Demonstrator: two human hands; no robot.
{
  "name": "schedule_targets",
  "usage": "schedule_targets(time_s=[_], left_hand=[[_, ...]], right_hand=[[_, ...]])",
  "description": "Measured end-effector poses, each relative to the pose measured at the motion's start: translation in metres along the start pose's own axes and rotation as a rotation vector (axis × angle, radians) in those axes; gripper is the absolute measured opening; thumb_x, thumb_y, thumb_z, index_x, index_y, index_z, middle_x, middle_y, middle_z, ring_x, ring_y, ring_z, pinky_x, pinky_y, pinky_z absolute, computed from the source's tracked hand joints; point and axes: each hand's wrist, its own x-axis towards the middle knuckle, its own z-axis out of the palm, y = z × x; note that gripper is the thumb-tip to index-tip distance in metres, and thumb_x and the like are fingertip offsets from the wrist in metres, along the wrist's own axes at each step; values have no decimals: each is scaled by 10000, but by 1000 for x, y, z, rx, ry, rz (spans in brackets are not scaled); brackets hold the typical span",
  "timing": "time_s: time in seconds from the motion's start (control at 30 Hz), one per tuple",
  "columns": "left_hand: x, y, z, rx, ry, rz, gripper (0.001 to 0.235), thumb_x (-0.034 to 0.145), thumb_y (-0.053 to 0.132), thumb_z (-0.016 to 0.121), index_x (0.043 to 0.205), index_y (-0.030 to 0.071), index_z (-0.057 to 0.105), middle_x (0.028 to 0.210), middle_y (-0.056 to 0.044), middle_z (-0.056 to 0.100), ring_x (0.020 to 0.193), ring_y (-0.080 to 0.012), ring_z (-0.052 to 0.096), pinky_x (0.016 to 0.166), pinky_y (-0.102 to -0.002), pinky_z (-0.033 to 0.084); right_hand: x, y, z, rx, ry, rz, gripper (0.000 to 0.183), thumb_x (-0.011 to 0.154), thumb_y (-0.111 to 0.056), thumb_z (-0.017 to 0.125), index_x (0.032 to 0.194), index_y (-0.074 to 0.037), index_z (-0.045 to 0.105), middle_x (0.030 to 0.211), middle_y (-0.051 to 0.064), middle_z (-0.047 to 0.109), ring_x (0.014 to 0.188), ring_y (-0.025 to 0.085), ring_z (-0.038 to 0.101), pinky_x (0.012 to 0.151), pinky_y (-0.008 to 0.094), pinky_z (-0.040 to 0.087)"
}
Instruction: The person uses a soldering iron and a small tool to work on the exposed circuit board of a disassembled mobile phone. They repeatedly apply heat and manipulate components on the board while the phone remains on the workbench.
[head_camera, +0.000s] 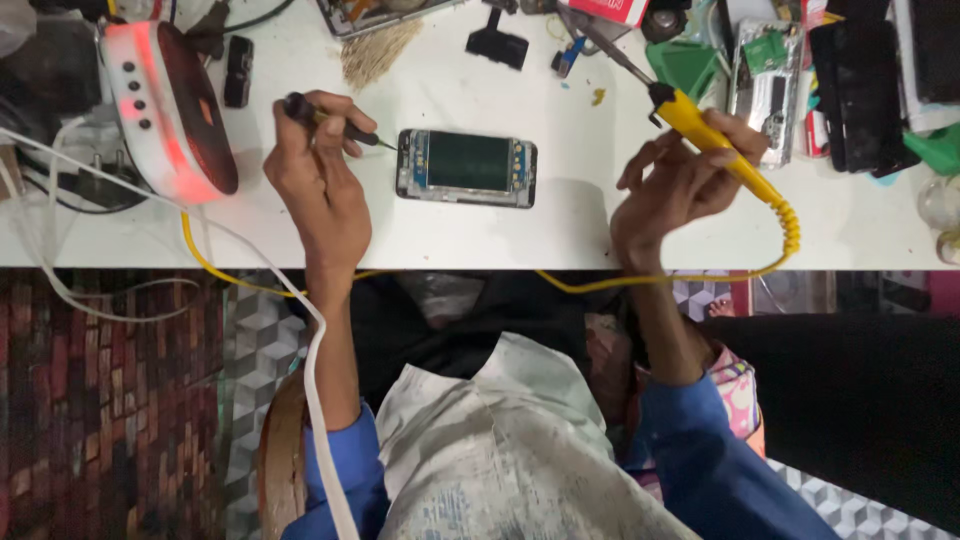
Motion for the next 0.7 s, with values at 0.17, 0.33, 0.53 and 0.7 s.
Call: schedule_targets(time_s=[0.17,0.33,0.53,0.7], left_hand=[[-2,3,1,56,-82,-6,239,1227,163,380,1135,-13,513,888,-63,616,648,-94,435,607,-252,362],[-13,5,4,63,-83,-15,262,1233,175,353,1099,-19,467,859,-49,593,640,-79,414,593,-243,337],[-29,13,13,-51,23,-17,325,1241,271,396,1107,-9,491,888,-78,639,711,-97,511,658,-245,386],[-37,17,27,-131,-14,60,372,1224,341,429,1119,-9,501,917,-120,610,779,-137,587,722,-282,466]], right_hand=[[-10,-2,-8,40,125,42,422,1118,-480,471,1232,-75,496,958,142,627,619,128,567,360,235,389],[-25,-14,-20,149,367,168,415,1138,-476,471,1116,-62,461,931,72,560,625,137,533,414,233,333],[-32,-24,-30,84,406,163,438,1092,-521,469,1075,-84,459,974,27,540,524,117,422,363,231,301],[-32,-25,-30,49,471,257,427,1111,-487,484,1067,-63,458,938,50,507,541,145,453,428,273,319]])
